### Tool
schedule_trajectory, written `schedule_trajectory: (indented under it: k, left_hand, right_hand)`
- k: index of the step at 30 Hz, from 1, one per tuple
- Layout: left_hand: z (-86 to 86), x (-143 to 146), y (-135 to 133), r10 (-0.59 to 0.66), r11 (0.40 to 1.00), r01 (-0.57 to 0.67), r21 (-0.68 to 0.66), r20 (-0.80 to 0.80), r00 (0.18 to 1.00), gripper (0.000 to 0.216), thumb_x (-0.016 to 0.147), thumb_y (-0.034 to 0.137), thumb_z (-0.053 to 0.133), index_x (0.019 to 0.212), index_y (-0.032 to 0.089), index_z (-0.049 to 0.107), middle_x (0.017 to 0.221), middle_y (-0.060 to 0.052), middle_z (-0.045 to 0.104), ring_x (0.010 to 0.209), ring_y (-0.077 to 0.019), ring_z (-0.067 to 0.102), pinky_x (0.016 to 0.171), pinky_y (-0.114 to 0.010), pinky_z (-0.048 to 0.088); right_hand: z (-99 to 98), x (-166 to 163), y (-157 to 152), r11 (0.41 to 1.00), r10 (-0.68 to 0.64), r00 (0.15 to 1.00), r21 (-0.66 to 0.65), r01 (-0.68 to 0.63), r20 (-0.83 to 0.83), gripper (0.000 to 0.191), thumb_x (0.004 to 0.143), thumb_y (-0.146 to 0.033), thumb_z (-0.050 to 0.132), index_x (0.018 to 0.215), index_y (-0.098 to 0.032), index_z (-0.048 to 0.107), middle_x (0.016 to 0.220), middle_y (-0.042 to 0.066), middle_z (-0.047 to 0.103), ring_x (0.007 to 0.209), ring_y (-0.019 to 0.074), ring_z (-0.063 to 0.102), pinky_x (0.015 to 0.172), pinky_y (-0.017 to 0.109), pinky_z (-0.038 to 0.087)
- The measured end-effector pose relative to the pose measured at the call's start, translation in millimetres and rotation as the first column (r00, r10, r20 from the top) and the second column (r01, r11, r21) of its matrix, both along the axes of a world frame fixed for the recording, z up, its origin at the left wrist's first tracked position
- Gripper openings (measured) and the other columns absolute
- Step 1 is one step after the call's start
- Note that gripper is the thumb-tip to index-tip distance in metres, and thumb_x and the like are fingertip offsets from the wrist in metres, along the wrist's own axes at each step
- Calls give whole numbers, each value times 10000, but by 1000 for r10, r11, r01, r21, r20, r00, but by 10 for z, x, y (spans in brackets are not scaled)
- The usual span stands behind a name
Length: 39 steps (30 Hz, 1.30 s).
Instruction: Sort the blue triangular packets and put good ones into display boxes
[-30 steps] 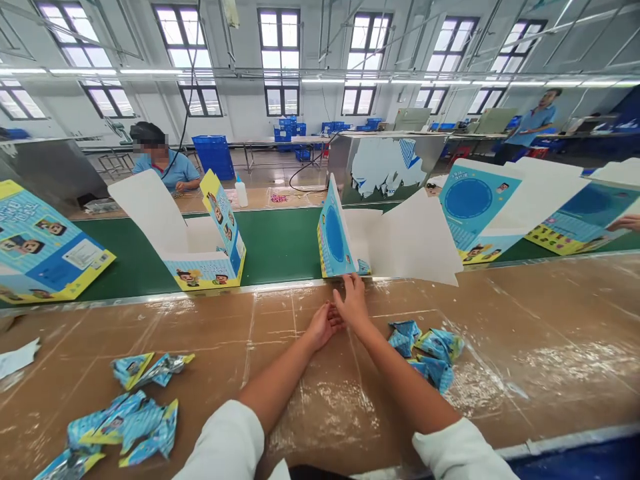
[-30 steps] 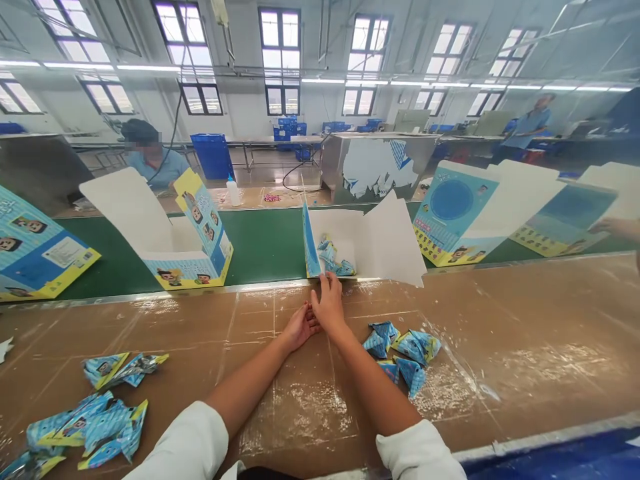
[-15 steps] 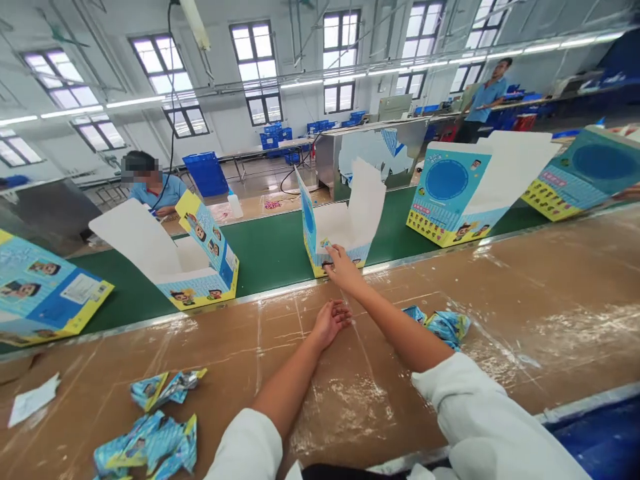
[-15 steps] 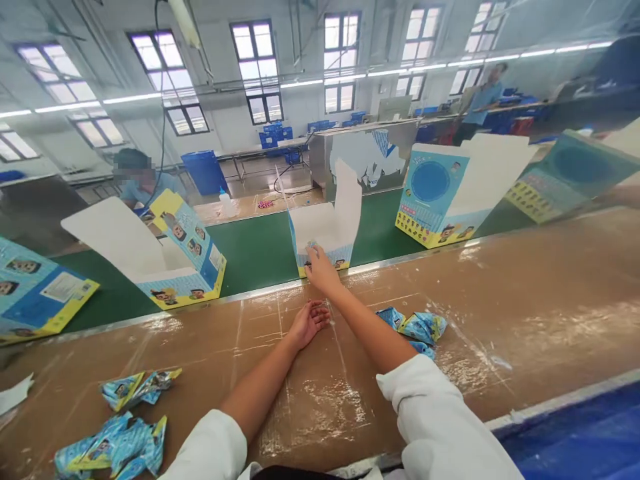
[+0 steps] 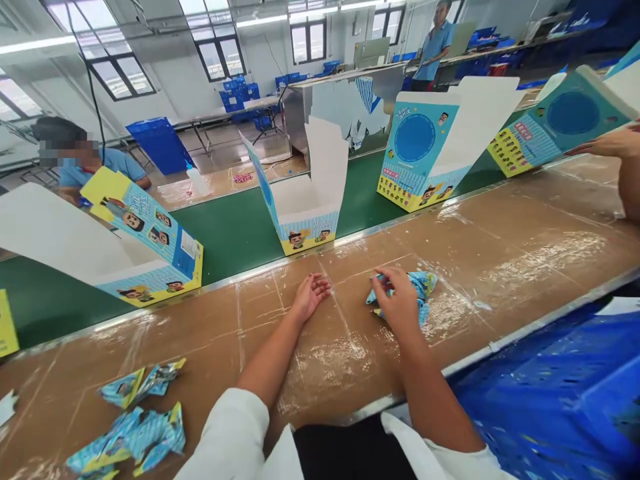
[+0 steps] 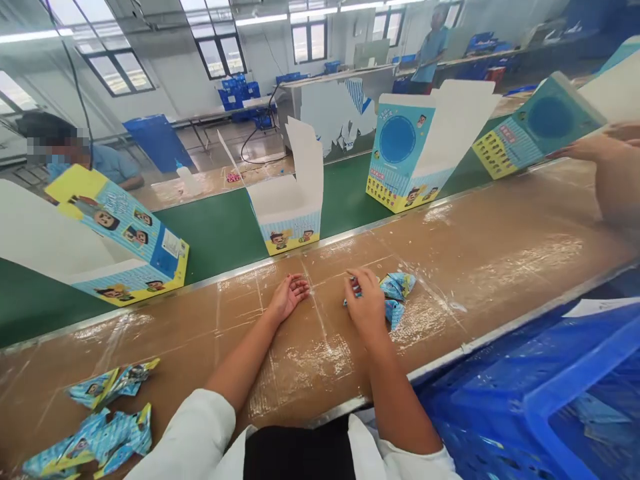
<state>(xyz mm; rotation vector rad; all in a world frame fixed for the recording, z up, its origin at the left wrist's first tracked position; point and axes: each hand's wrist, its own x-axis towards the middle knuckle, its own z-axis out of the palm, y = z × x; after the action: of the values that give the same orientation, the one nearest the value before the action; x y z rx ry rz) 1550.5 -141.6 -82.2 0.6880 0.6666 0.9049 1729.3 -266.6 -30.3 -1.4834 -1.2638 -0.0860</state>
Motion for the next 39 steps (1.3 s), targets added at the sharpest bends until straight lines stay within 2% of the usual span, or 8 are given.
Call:
schedule_trajectory:
  k: [6,11,15,22,28,32,35,39]
  left_hand:
    - [-4,25,3,21,1000,-20,-21,19,1000,228,900,375,563,926,151,595,750,-61,672,682,-160,665,680,-301,532]
    - [7,19,-17,30,1000,-30,-6,19,999,193,907,340,554,915,151,591,741,-62,673,685,-163,665,674,-298,529]
    - [11,5,-21,26,1000,-26,16,10,1000,202,900,340,570,925,141,594,759,-73,673,695,-169,670,694,-311,532]
    - [-3,23,-8,11,1000,-11,15,8,1000,200,899,340,568,924,144,594,747,-67,669,696,-174,673,697,-321,539]
    - [11,35,-19,7,1000,-7,16,15,1000,178,925,304,518,922,141,590,737,-63,669,680,-162,673,666,-293,540]
    - [-8,37,-7,-4,999,3,32,19,1000,185,905,330,554,914,147,583,744,-60,666,684,-158,670,665,-289,540]
    - [-37,29,7,-20,998,18,55,29,999,217,884,366,584,917,152,585,759,-62,661,707,-164,667,686,-300,538]
    - [-60,11,-8,-69,991,62,116,54,996,357,812,482,653,969,167,598,843,-77,663,774,-190,660,703,-325,532]
  right_hand:
    - [-189,497,-158,929,25,943,-356,101,333,445,807,-93,397,1134,-225,669,1074,107,570,932,228,587,834,360,476]
    - [-406,505,-40,877,84,931,-469,99,355,308,817,-160,499,1039,-205,708,1057,103,607,898,236,603,759,338,473]
    - [-463,444,22,915,69,947,-398,64,313,250,886,-254,468,943,-212,707,999,89,648,826,218,605,722,332,458]
    - [-456,539,131,983,-12,996,-179,28,91,357,895,-457,454,843,-189,685,860,85,621,777,213,583,750,359,465]
    - [-351,730,397,942,-58,995,-326,81,81,200,769,-347,570,727,-181,673,975,123,553,929,258,546,882,421,427]
    - [-192,700,542,910,-75,993,-413,30,-93,137,722,-224,561,587,-199,566,716,77,540,785,242,546,840,416,414]
    - [-101,574,614,924,-37,986,-382,-28,-162,209,695,-216,579,515,-211,473,589,53,500,716,227,536,797,388,428]
    - [-75,210,688,936,130,941,-273,-220,-313,226,733,-406,589,638,-202,565,667,52,587,677,204,565,699,343,479]
